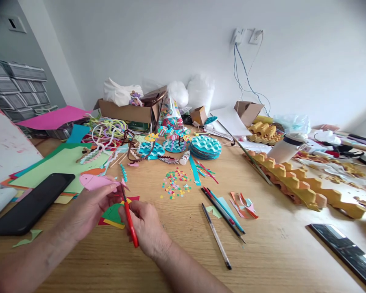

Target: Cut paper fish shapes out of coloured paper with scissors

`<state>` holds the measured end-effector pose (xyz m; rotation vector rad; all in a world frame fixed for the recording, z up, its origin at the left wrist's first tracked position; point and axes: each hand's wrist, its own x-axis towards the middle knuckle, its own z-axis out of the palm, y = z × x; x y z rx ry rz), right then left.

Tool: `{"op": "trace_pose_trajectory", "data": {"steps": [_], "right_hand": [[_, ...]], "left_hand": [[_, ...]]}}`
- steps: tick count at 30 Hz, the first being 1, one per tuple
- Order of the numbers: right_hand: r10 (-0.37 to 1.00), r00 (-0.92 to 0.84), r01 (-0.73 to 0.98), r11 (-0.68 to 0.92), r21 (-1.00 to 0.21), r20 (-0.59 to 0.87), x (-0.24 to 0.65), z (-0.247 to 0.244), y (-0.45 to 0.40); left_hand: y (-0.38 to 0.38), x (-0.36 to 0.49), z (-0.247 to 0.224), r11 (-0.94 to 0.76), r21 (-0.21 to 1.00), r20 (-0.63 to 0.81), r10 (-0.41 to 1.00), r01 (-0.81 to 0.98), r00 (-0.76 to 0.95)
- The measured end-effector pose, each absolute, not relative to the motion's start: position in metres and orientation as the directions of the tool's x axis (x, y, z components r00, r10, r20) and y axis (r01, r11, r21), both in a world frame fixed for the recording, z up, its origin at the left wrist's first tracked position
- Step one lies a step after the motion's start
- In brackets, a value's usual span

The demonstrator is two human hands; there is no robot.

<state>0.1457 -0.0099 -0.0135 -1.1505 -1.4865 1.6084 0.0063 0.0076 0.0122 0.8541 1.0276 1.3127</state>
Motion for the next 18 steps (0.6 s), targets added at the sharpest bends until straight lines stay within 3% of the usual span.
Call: {"op": "trace_pose_trajectory", "data": {"steps": [18], "right_hand": [[0.887, -0.441, 0.037, -0.137, -0.990, -0.139, 0.1480, -0.0118, -0.0086]], "left_hand": [[0.0021, 0.0090, 0.0093, 0.056, 0.927, -0.049, 0.998, -0.371, 0.030]]}}
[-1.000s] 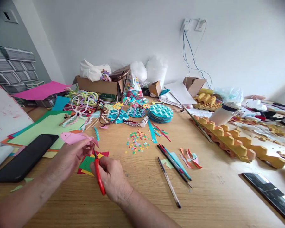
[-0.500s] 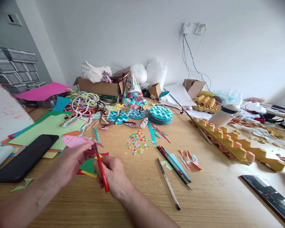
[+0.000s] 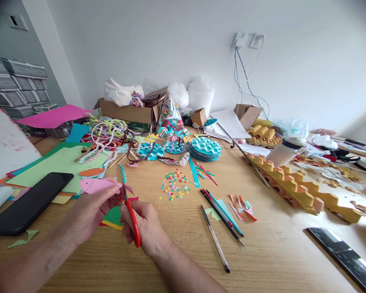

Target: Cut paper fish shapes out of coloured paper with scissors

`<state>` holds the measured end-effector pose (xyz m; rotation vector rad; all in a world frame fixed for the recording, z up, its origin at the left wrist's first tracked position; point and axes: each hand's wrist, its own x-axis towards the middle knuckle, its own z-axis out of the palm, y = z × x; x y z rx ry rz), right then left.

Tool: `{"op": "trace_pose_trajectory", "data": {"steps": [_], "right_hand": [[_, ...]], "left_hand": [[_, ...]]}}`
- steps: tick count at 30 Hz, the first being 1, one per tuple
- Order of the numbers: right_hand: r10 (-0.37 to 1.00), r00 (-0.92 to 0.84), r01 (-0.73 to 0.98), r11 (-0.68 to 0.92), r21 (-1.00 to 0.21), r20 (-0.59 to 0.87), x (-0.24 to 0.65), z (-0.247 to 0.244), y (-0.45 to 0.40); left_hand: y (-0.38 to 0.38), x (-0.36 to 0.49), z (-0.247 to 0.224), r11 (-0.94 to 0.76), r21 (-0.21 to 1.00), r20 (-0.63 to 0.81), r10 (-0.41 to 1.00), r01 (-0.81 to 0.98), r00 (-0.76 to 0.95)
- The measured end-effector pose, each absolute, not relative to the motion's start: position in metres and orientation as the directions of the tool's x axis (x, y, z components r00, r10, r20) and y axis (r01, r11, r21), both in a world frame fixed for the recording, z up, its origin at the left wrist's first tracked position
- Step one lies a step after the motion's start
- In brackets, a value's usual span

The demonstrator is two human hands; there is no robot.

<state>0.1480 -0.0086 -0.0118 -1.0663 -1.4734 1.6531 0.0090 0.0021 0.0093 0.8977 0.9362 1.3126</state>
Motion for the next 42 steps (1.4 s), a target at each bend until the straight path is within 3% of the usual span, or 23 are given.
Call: {"op": "trace_pose_trajectory", "data": {"steps": [42], "right_hand": [[0.893, -0.443, -0.048, -0.118, -0.992, -0.085, 0.1504, -0.0145, -0.0089]], "left_hand": [[0.0011, 0.0128, 0.0110, 0.063, 0.942, -0.059, 0.998, -0.328, 0.024]]}}
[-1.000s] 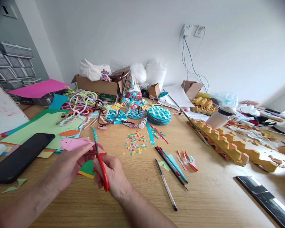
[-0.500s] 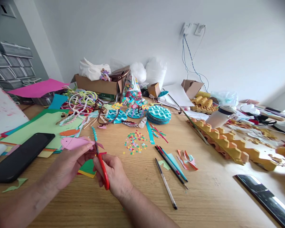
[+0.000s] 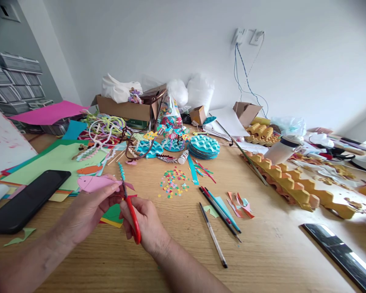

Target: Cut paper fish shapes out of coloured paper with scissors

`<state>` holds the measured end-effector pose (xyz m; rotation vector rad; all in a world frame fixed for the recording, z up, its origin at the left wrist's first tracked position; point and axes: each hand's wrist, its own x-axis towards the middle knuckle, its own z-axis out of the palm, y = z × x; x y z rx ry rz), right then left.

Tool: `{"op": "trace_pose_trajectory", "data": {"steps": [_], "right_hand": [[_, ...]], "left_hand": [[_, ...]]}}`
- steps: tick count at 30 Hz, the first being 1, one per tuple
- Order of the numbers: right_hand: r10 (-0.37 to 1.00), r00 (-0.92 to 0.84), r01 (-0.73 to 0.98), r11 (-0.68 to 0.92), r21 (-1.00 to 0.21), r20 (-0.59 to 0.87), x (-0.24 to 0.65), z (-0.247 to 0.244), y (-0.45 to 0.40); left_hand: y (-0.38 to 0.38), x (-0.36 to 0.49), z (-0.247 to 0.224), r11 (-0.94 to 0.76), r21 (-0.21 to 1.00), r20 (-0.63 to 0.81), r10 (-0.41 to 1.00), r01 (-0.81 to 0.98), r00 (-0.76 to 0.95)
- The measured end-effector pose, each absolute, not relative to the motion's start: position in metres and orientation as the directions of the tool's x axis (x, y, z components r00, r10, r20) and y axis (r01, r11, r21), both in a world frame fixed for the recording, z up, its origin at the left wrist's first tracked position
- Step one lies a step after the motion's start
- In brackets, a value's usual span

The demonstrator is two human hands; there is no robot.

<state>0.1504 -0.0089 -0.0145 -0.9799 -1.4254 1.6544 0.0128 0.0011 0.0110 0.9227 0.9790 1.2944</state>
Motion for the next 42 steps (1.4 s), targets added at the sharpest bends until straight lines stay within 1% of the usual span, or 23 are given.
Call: {"op": "trace_pose_trajectory", "data": {"steps": [5, 12, 20, 33, 42], "right_hand": [[0.896, -0.435, -0.023, -0.114, -0.993, -0.093, 0.1503, -0.0112, -0.0094], [0.892, -0.438, 0.012, -0.113, -0.994, -0.107, 0.1515, -0.0096, -0.0093], [0.895, -0.427, 0.020, -0.135, -0.991, -0.130, 0.1510, -0.0078, -0.0089], [0.891, -0.445, 0.003, -0.096, -0.995, -0.088, 0.1503, -0.0078, -0.0088], [0.894, -0.436, 0.013, -0.103, -0.995, -0.098, 0.1500, -0.0106, -0.0095]], "left_hand": [[0.0013, 0.0131, 0.0120, 0.067, 0.943, -0.066, 0.998, -0.326, 0.014], [0.0021, 0.0102, 0.0139, 0.068, 0.936, -0.057, 0.998, -0.345, 0.041], [0.0032, 0.0102, 0.0120, 0.055, 0.935, -0.039, 0.998, -0.351, 0.053], [0.0060, 0.0057, 0.0142, 0.078, 0.938, -0.042, 0.993, -0.338, 0.111], [0.0062, 0.0064, 0.0177, 0.090, 0.939, -0.057, 0.993, -0.332, 0.107]]}}
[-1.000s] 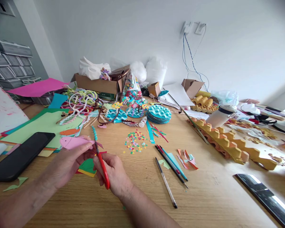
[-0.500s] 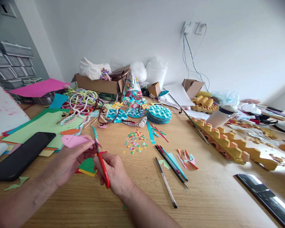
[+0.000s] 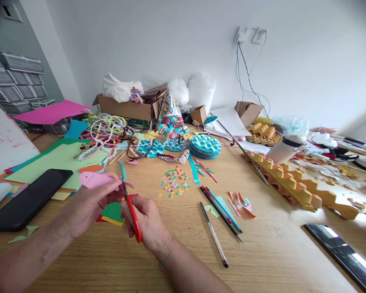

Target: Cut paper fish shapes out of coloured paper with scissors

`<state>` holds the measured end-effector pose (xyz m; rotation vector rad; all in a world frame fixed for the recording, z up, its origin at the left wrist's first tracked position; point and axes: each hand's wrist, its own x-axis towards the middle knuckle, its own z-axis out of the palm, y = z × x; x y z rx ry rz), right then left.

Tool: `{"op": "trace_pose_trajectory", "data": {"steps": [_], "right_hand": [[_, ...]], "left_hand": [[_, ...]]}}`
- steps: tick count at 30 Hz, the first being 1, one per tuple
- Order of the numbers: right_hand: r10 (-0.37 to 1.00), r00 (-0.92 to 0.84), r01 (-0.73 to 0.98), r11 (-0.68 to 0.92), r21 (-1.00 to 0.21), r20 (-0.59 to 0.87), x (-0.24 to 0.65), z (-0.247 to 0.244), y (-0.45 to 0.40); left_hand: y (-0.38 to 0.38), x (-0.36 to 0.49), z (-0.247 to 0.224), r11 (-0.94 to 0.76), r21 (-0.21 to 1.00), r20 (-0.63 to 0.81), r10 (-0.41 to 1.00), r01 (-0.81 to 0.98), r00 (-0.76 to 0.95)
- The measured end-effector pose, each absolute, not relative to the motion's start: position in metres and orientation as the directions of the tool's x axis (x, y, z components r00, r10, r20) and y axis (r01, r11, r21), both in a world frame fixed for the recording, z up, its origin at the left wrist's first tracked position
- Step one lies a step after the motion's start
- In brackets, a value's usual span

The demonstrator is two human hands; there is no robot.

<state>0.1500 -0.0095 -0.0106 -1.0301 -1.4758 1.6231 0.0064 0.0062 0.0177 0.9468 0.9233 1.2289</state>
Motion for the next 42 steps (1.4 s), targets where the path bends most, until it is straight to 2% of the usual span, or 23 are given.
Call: {"op": "trace_pose_trajectory", "data": {"steps": [42], "right_hand": [[0.886, -0.450, 0.032, -0.105, -0.994, -0.108, 0.1507, -0.0117, -0.0081]], "left_hand": [[0.0067, -0.0018, 0.0176, 0.096, 0.951, -0.041, 0.981, -0.295, 0.188]]}}
